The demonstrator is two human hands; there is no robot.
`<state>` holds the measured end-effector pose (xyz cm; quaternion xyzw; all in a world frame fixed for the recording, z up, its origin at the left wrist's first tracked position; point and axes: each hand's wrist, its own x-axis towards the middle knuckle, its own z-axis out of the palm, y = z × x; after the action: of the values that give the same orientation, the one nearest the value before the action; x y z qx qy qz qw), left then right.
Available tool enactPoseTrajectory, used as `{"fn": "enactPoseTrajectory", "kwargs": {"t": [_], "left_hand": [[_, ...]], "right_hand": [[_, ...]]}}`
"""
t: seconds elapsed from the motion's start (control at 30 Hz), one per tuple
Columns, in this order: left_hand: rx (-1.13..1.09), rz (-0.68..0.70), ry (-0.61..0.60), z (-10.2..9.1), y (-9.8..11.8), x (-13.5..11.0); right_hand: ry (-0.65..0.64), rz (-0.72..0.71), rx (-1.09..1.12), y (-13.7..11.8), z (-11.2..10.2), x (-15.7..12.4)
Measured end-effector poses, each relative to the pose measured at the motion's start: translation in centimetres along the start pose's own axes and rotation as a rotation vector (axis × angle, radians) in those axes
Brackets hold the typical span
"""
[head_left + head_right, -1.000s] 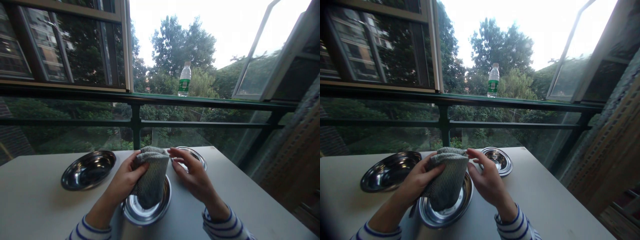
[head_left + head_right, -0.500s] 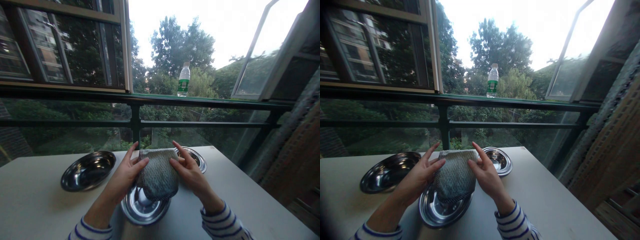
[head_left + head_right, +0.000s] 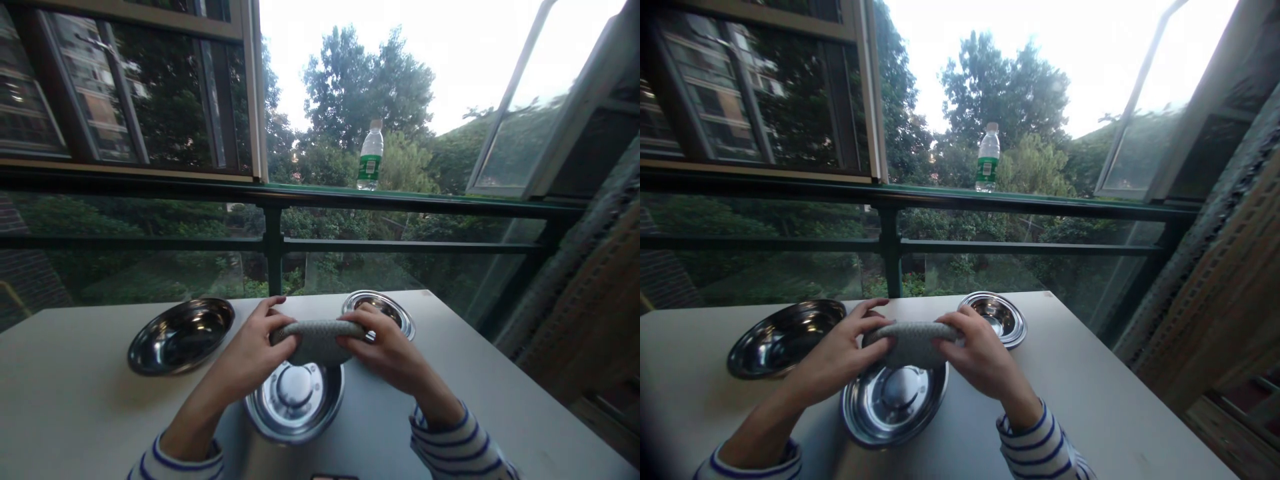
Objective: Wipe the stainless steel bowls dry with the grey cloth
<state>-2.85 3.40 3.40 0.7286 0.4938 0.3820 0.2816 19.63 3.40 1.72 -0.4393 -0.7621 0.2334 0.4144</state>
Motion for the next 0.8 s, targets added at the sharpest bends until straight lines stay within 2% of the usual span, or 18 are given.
{"fn": "enactPoseTrajectory", "kwargs": {"t": [0.07, 0.17, 0.23, 0.3, 0.43, 0.5, 0.53, 0.6, 0.67, 0.73, 0.8], "left_hand": [[-0.134, -0.035, -0.019, -0.3, 0.3, -0.1], [-0.435, -0.152, -0.058, 0.0, 0.6, -0.2], [-0.606, -0.195, -0.028, 0.9, 0.7, -0.2], [-0.715, -0.212, -0.050, 1.8, 0.9, -0.2], [-0.704, -0.244, -0.092, 2.1, 1.1, -0.1], [-0.610, -0.239, -0.006, 1.2, 0.6, -0.2], [-0.568, -0.232, 0.088, 0.7, 0.0, -0.4], [-0.449, -0.268, 0.302, -0.4, -1.6, -1.0], [-0.401, -0.396, 0.449, -0.9, -3.7, -2.0], [-0.421, -0.486, 0.435, -0.6, -5.9, -3.2], [-0.483, -0.563, 0.361, 0.3, -7.6, -4.3]], "right_hand": [[0.046, -0.012, 0.126, -0.6, 0.0, 0.0], [0.056, 0.013, 0.611, -1.4, 1.0, -0.2], [0.062, 0.021, 0.874, -1.8, 2.2, -0.2], [0.128, 0.017, 0.934, -1.9, 3.2, -0.2], [0.333, 0.033, 0.665, -1.3, 3.3, 0.0], [0.436, 0.022, 0.460, -1.0, 2.5, 0.0], [0.459, 0.004, 0.357, -1.0, 2.0, 0.0], [0.431, -0.067, 0.164, -1.0, 1.2, -0.2], [0.356, -0.169, 0.020, -1.1, 0.9, -0.4], [0.266, -0.253, -0.073, -1.2, 1.4, -0.4], [0.172, -0.301, -0.144, -1.2, 2.3, -0.3]]}}
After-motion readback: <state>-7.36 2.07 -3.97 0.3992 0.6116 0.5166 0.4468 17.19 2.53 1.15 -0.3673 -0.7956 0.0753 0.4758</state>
